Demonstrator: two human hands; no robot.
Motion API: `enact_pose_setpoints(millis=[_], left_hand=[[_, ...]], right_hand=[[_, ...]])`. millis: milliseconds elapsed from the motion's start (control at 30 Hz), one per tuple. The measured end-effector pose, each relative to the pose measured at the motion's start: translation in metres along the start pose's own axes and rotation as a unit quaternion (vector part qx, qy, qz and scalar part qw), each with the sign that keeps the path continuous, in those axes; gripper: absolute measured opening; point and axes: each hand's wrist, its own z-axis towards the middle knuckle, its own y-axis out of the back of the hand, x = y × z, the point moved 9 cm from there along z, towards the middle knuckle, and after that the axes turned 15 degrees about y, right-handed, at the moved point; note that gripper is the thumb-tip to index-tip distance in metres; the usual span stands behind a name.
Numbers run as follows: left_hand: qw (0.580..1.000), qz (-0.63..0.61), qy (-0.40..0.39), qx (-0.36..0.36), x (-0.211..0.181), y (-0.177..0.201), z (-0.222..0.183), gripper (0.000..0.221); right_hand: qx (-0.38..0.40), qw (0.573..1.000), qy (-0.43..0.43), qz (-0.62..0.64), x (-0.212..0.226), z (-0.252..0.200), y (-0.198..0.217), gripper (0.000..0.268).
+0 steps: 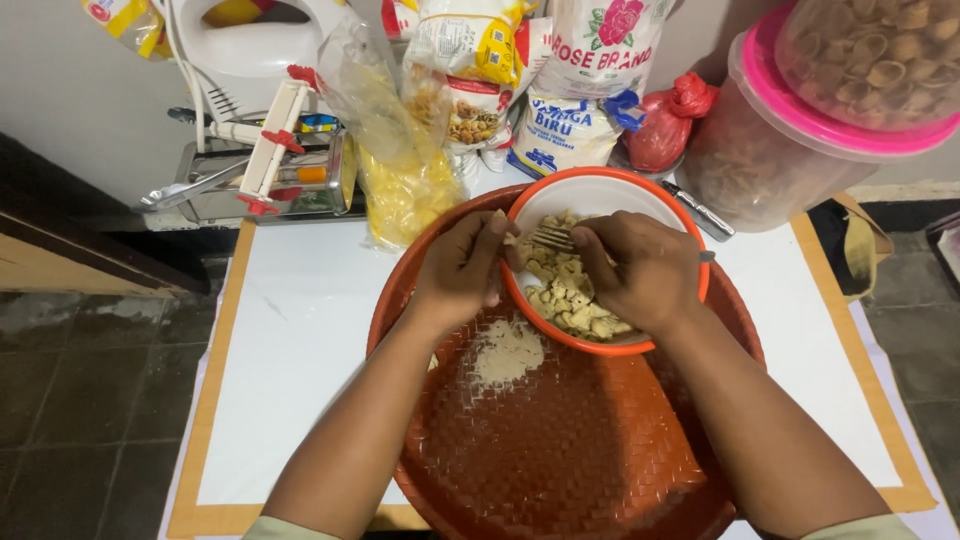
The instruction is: Shaping small pieces of dough into cookies using a fork to create a pattern
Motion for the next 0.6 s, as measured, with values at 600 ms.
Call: enact_pose_setpoints(millis=[600], left_hand=[[0.989, -0.011, -0.138, 0.060, 0.005, -0.003, 0.005, 0.022]], right_hand=[[-0.048, 0.996, 0.048, 0.061, 0.016, 0.010, 0.020, 0.019]])
